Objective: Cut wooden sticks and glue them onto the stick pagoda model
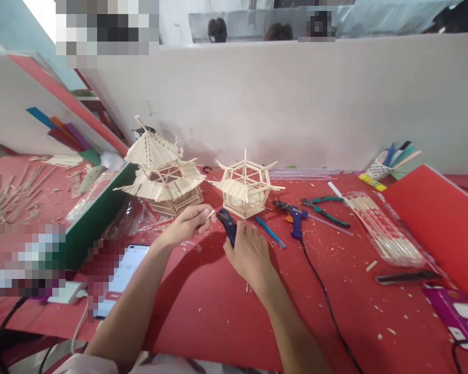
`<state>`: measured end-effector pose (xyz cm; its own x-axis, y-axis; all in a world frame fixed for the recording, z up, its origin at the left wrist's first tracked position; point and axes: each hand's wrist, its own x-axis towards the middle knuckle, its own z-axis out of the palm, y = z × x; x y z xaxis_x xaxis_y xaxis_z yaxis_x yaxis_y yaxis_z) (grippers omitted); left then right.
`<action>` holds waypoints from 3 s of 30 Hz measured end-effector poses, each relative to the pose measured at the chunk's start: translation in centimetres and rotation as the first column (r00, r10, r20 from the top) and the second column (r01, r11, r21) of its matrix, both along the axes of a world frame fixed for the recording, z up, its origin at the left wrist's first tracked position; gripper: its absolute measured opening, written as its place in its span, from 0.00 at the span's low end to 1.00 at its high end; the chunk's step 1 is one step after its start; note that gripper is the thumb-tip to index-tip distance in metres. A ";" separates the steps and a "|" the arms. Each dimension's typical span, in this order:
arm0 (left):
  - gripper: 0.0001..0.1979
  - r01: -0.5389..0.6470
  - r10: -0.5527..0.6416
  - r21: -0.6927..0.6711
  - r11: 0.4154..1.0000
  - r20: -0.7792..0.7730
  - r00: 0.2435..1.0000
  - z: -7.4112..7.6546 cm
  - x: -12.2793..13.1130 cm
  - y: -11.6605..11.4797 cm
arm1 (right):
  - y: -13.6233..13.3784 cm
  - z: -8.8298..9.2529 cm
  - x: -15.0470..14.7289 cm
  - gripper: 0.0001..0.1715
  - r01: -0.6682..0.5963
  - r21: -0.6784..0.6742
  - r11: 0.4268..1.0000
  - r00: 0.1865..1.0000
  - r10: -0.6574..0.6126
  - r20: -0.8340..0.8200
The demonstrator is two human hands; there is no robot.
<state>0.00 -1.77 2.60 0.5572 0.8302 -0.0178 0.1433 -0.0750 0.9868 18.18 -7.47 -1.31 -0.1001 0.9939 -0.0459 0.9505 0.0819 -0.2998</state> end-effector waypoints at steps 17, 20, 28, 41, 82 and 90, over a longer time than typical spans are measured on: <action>0.20 0.164 -0.146 0.174 0.971 -0.110 0.983 -0.6 0.2 0.2 | 1.3 -0.2 1.3 0.09 -0.052 0.319 0.946 0.841 0.214 -0.497; 0.21 0.189 -0.166 0.168 0.968 -0.140 0.976 -1.0 0.2 0.3 | 1.1 0.3 1.3 0.08 -0.007 0.359 0.933 0.725 0.252 -0.641; 0.23 0.184 -0.163 0.137 0.973 -0.152 0.975 -1.6 0.8 0.3 | 1.5 -0.2 1.1 0.07 0.012 0.387 0.922 0.695 0.271 -0.666; 0.22 0.076 -0.075 -0.126 0.989 0.010 0.997 -2.9 2.8 -0.3 | 2.0 -1.4 1.2 0.04 0.089 0.435 0.896 0.767 0.217 -0.604; 0.17 0.064 -0.140 -0.277 0.959 -0.265 0.954 -3.9 0.9 0.2 | 2.2 -2.3 0.9 0.09 0.112 -0.011 0.994 0.459 -0.062 -0.886; 0.18 0.016 -0.096 -0.294 0.956 -0.260 0.961 -4.3 1.0 -0.3 | 1.9 -2.7 0.7 0.05 0.160 0.011 0.987 0.475 -0.067 -0.877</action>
